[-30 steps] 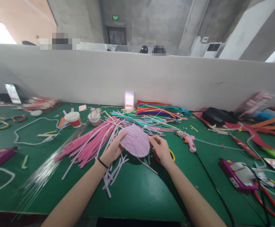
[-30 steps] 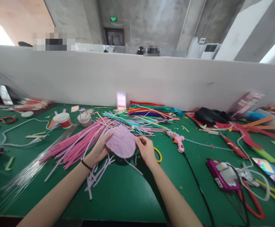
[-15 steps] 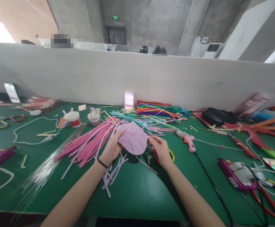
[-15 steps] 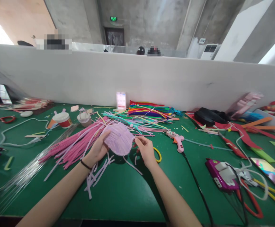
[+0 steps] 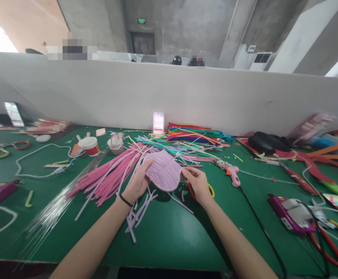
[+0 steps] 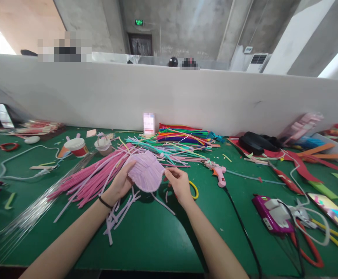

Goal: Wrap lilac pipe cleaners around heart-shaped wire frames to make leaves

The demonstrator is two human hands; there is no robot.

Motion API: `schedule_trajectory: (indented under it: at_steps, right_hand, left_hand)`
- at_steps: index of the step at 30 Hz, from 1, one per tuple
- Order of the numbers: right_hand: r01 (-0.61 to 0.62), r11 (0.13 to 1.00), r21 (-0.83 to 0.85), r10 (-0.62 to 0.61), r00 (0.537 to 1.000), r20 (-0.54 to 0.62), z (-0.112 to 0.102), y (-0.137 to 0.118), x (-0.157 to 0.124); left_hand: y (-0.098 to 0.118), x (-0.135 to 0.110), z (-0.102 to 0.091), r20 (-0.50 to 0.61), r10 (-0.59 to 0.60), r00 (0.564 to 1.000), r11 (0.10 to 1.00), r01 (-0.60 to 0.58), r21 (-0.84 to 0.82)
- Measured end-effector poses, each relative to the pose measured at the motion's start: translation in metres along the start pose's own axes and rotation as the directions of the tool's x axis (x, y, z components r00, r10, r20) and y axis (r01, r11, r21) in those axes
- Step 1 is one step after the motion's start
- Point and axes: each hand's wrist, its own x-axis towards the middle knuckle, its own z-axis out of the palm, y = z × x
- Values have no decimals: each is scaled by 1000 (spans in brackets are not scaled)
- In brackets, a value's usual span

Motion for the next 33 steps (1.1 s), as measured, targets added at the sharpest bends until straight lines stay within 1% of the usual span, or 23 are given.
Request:
schedule_trajectory:
  at_steps: [7,20,26,30,33]
  right_hand:
    - [9,1000,-6,-9,1000,15,-1,0,0]
    - [7,999,-38,-8,1000,-8,1,-1,0]
    - [20,1000,-8,-20,1000,-24,1,-2,0]
    - [7,998,61,-4,999,-45,1,-2,1]
    - [-7,997,72,12,998,-66,0,-2,2]
  left_hand:
    - [-1,1,0,-7,5,1000,1000,-5,16]
    - [-1,-1,3,-10,30,1000,999,-29,27]
    - [-1,-4,5,74,70,995,996,-74,56]
    - [0,-7,7,93,99,991,991,-107,80]
    - [0,-9,9,99,114,989,988,-123,94]
